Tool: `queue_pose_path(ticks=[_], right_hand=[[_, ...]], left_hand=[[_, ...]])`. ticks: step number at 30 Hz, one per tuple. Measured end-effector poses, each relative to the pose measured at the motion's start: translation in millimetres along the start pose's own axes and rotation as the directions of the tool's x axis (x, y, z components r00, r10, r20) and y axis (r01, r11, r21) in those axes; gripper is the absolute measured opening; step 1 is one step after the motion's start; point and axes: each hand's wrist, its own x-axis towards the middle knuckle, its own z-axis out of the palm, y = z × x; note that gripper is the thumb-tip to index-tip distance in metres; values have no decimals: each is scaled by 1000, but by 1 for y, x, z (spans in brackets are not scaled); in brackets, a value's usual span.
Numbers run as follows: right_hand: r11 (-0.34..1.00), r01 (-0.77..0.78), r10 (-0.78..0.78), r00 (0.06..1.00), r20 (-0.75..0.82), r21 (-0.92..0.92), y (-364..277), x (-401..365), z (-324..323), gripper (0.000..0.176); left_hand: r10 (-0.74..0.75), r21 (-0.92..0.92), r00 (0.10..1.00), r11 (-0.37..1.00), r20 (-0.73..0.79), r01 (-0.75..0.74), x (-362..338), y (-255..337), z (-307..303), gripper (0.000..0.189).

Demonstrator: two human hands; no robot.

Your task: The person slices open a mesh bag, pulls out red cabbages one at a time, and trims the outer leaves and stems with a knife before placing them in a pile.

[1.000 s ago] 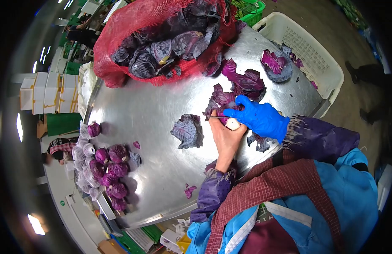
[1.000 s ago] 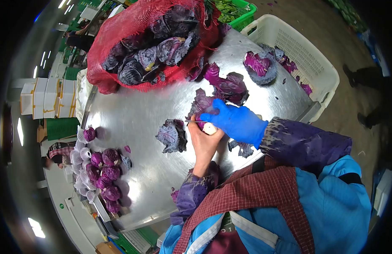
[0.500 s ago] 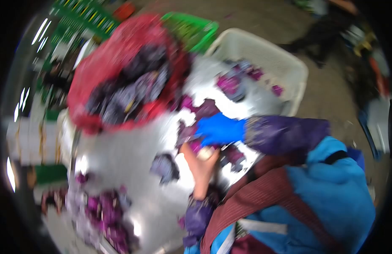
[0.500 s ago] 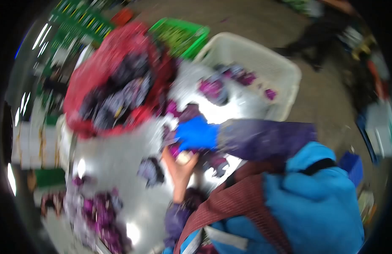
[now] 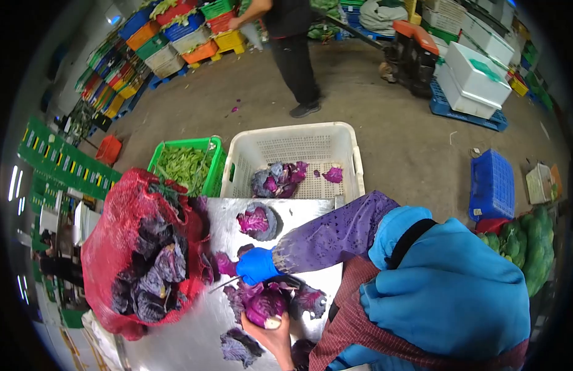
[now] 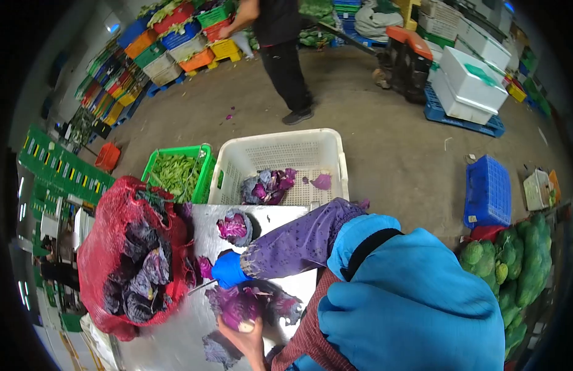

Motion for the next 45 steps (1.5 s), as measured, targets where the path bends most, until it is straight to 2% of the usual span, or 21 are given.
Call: queue_pose_path(ticks=[6,10,12,14,17,18,20,22,24,26,28,30,31,32,33,35,36,38,39,40,45], right_hand=[[949,-190,196,981,1,250,1,-9,13,25],[970,-40,27,998,56,240,-36,-27,22,28],[963,-41,37,999,23,266,-31,-29,10,27],[937,-172,177,984,13,305,-4,-24,-10,26],[967,-167,171,985,-7,193,9,-34,-22,26],[973,-134,154,983,-96,188,10,-34,-18,25],[940,-186,220,971,-93,285,28,-30,-22,26],[843,-326,403,910,-101,427,51,-26,-63,26],[826,-309,466,845,-263,471,41,-36,-87,28],[699,29,278,909,-309,714,15,-35,-68,51],[710,87,37,986,-160,699,-21,-47,-47,69],[781,467,-317,869,-381,414,-47,-53,-26,66],[780,474,-325,865,-383,409,-47,-52,-28,66],[823,307,-216,947,-236,478,-47,-51,-29,60],[843,118,-101,993,-62,524,-50,-54,-30,55],[597,189,-7,973,-231,779,-48,-54,-31,26],[711,32,78,989,-123,702,-35,-48,-29,20],[652,64,143,968,-205,756,-36,-45,-48,19],[430,8,212,971,-110,903,-31,-43,-40,15],[445,-182,286,957,54,877,-46,-45,-62,19],[402,-166,147,982,115,900,-81,-47,-77,38]], left_hand=[[275,-126,961,955,28,-270,-9,-39,-20,89],[28,-127,1000,992,-1,-28,-5,-52,-13,77],[48,-429,999,903,12,-39,2,-90,1,71],[49,-323,999,945,-22,-53,-2,-73,0,67],[-139,-655,990,749,-8,100,-3,-118,10,65],[-138,-656,990,748,-10,97,-5,-96,7,65],[-121,-258,989,961,-83,96,-6,-29,-11,64],[-312,-390,948,883,-66,263,-3,-19,-32,70],[-276,-390,949,899,-154,198,2,-24,-34,73],[-264,-357,954,912,-141,199,9,-13,-37,74],[-252,-315,961,927,-119,204,14,-2,-36,76],[-294,-581,956,774,22,251,15,14,-30,77],[-338,-679,931,651,141,339,17,20,-30,78],[-340,-681,931,651,135,337,23,27,-28,78],[-306,-823,927,453,218,343,26,35,-26,80],[-268,-914,896,103,355,393,19,41,-27,77],[-268,-905,870,-25,415,424,17,40,-28,71],[-262,-883,855,-284,447,374,18,33,-26,68],[-280,-853,824,-344,492,392,23,27,-27,74],[-204,-824,842,-414,499,388,24,22,-26,84],[-122,-870,904,-349,410,348,28,25,-36,98]])
